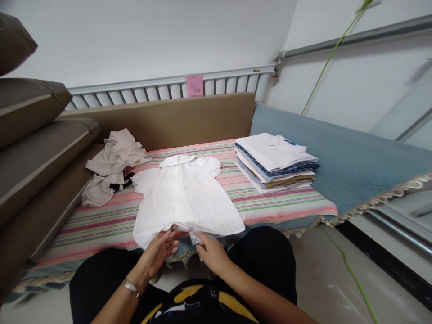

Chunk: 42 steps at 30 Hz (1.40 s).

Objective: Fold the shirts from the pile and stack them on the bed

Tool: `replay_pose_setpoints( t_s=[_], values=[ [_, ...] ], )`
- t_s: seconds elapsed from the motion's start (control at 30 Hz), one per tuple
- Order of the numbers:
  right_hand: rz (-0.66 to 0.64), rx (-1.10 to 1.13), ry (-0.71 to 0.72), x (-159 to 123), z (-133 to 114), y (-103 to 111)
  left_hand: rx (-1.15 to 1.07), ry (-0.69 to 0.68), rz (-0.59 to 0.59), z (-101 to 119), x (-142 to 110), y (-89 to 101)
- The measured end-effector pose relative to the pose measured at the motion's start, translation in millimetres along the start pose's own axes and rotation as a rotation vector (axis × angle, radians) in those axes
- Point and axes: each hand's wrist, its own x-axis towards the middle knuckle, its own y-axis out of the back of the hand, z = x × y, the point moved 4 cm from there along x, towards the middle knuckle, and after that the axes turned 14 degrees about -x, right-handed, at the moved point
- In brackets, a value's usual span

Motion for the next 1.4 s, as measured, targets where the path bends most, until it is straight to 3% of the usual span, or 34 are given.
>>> replay_pose_setpoints(
  t_s=[0.23, 0.5, 0.6, 0.73, 0.87, 0.97, 1.1, 1.2, 1.33, 1.4],
  values=[
    [0.049, -0.002, -0.017, 22, -15, 31, 0.021, 0.001, 0.094, -12, 11, -1.7],
    [0.156, -0.650, -0.085, 32, -31, 54, 0.067, 0.040, 0.169, -10, 13, -4.4],
    [0.212, -0.678, -0.067, 38, -44, 70, 0.114, 0.012, 0.164, -17, 8, -2.5],
    [0.290, -0.595, -0.028, 43, -57, 81, 0.117, 0.005, 0.255, -33, 9, 8.4],
    [0.360, -0.428, 0.106, 39, -53, 71, 0.034, -0.065, 0.333, -42, 15, 20.9],
    [0.405, -0.440, 0.304, 24, -41, 53, -0.008, -0.074, 0.324, -47, 16, 23.8],
    [0.262, -0.535, 0.526, -1, -17, 20, -0.050, 0.009, 0.198, -55, 12, 13.6],
    [0.112, -0.395, 0.363, -7, 5, 0, -0.050, 0.033, 0.139, -57, 9, 3.0],
    [-0.180, 0.225, -0.303, -3, 38, -32, -0.066, 0.042, 0.137, -55, 10, -5.6],
    [-0.270, 0.505, -0.508, -2, 45, -47, -0.074, 0.046, 0.152, -54, 11, -5.4]
  ],
)
